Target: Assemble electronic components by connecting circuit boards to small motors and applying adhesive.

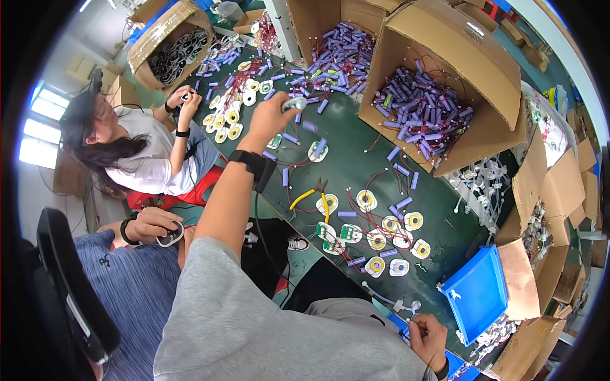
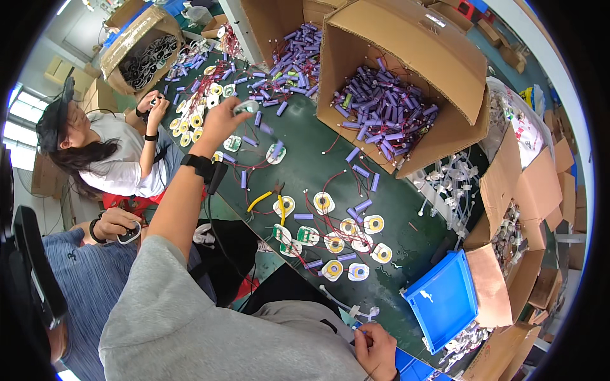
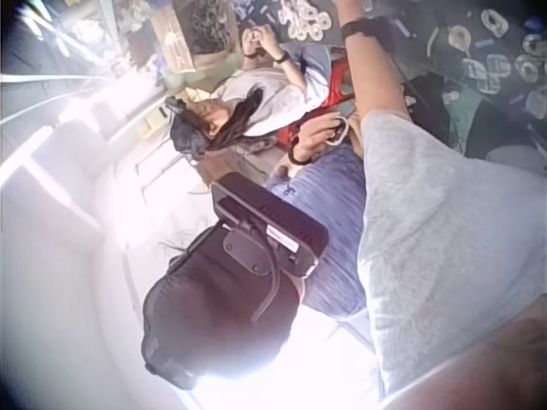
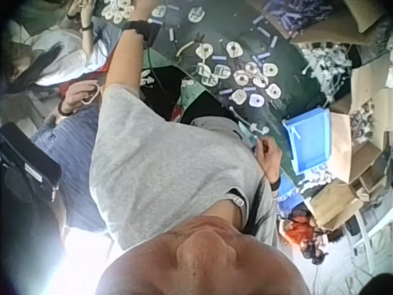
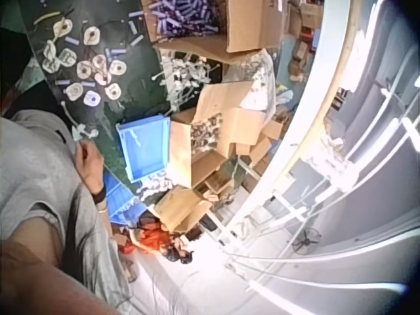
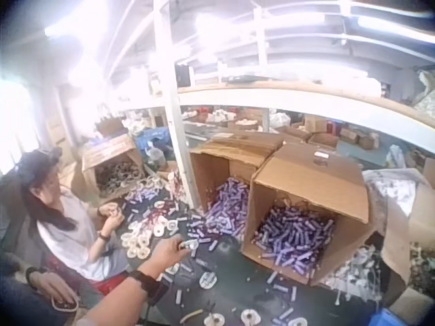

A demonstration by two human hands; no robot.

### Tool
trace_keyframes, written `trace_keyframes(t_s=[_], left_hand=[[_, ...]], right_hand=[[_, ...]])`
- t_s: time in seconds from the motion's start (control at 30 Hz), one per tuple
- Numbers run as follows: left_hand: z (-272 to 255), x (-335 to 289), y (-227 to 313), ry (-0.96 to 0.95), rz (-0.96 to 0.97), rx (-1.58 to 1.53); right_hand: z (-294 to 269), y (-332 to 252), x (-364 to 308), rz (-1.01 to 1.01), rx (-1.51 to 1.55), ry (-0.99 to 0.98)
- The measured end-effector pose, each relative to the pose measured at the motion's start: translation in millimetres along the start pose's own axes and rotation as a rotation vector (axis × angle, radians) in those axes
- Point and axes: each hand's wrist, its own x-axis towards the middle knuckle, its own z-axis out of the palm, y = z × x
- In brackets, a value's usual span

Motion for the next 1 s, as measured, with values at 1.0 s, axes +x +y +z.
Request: trace_keyframes(t_s=[1.0], left_hand=[[-67,-184,222,0.024,0.039,-1.187]], right_hand=[[-67,29,-49,-0.339,0.436,0.198]])
